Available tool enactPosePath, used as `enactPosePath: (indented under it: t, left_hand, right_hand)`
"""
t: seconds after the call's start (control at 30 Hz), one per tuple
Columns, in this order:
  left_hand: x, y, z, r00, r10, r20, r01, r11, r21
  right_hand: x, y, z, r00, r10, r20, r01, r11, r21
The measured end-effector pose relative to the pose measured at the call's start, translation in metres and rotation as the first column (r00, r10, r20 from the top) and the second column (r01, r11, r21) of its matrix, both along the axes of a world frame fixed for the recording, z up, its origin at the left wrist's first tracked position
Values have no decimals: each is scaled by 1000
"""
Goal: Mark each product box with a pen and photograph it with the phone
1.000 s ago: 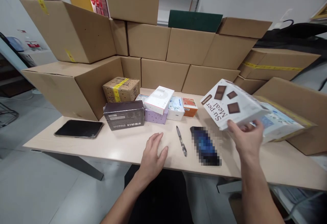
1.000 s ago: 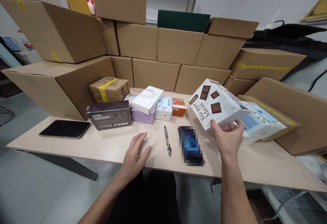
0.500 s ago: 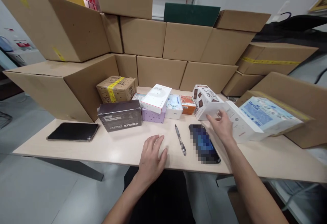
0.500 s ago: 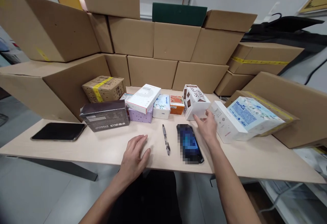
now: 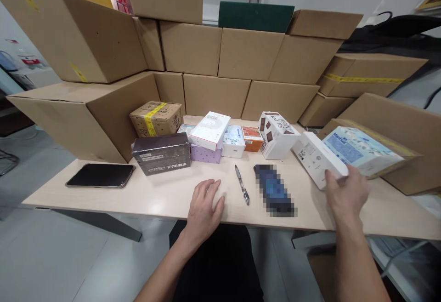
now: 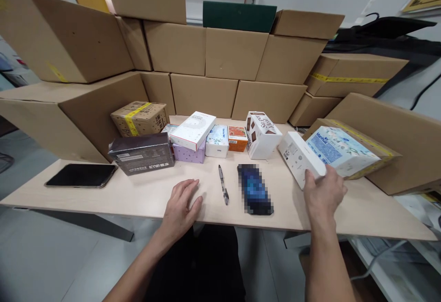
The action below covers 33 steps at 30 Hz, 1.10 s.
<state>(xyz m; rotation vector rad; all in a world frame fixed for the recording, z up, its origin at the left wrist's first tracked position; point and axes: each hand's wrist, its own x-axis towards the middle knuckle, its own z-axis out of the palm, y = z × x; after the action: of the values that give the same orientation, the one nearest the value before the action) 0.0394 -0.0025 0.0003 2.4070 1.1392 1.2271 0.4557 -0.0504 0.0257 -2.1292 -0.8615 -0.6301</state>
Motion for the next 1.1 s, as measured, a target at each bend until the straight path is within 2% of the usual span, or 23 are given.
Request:
enactPosePath:
  t: [0.13,0.2,0.27,0.3,0.37,0.43,0.5,0.57,0.63,0.7,0.77,0.83,0.9,0.97,1.1]
  left_hand:
    - [-2,-1,1,994,-18,110,26,997,-70]
    - [-4,-1,0,975,-14,224,45,990,-135]
    - [-7,-1,0,916,28,401,59,977,-203]
    - [-10,-1,1,863,64,501,58,973,-225]
    - [-19,1,4,730,149,667,25,969,-244]
    - [-32,4,9,619,215,755,-39,969,-244]
    - [-45,7,14,568,262,780,-78,961,-266]
    - [-56,9,17,605,301,737,-73,943,-325]
    - [-62,10,18,690,331,644,-70,916,-396]
    - [-63,11,18,751,345,563,-85,896,-436]
    - [-61,13,17,760,354,546,-93,889,-447]
    - [-59,16,16,751,374,544,-95,876,-472]
    - [-59,18,16,751,401,524,-93,850,-518]
    - [-60,20,16,757,415,504,-89,830,-551]
    - [-65,21,16,758,404,512,-79,836,-542]
  right_hand:
    - [-48,-21,24,998,-33,56,23,985,170]
    - [-85,-35,40,995,85,-48,-63,937,344]
    - [-123,-45,51,928,311,-205,-208,889,409]
    - [-140,-47,54,843,449,-297,-307,854,419]
    - [-166,-45,54,595,651,-471,-521,759,391]
    - [-184,-36,48,355,724,-592,-674,637,375]
    - [-198,-21,39,208,734,-647,-756,540,369]
    - [-209,-4,29,137,735,-664,-794,482,371]
    - [-220,11,19,154,745,-649,-783,493,380]
    - [-229,19,10,247,746,-618,-743,556,373]
    - [-234,21,1,350,733,-584,-713,612,341]
    - [-238,16,-7,415,720,-556,-715,636,290]
    - [-240,9,-14,473,720,-508,-734,641,223]
    - [-243,4,-19,524,747,-410,-765,624,158]
    - [-250,1,-28,553,805,-213,-815,577,64]
